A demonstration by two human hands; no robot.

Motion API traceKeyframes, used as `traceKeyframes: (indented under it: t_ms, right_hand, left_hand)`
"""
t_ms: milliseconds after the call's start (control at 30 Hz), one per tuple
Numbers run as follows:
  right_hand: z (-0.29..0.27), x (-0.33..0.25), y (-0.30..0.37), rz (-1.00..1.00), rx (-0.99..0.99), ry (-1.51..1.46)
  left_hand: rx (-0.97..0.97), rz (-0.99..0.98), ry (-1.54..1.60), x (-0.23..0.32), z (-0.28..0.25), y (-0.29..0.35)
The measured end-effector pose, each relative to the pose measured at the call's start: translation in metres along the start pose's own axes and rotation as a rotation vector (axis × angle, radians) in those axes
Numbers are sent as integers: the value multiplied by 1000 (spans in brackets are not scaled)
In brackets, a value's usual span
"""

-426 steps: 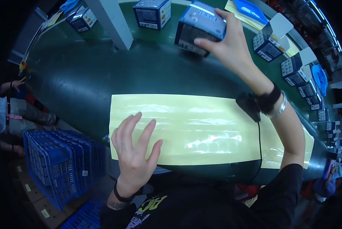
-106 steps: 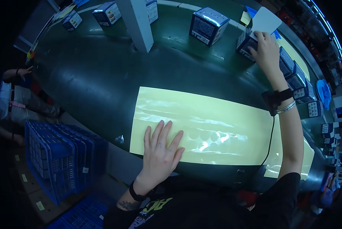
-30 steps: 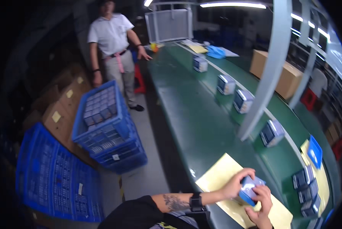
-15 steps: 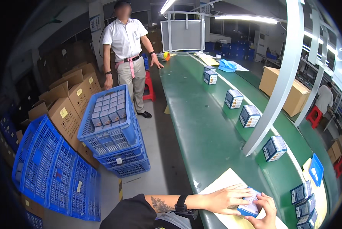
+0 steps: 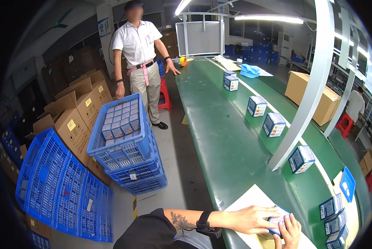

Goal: Packaging small manufactured items into blue boxes and moving them along an assembly line.

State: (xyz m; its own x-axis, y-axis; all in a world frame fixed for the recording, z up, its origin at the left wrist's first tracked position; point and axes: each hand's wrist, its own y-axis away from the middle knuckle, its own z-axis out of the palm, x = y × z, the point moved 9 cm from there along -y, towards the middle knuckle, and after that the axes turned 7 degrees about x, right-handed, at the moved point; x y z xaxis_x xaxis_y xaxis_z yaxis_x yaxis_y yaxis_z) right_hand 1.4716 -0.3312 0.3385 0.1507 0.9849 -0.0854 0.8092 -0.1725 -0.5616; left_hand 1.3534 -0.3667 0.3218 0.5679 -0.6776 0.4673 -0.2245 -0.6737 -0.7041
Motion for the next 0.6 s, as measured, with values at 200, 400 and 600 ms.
traceKeyframes:
  t_ms: [200,400,600]
  right_hand:
    - [-4,-9,2,108,36,76]
    - [7,-20,-4,96,42,130]
    - [10,0,-31,40,39,182]
  left_hand:
    - [62,-1,-10,4,1,4]
    - [155,36,-87,9,8,15]
    - [208,249,-273,29,12,11]
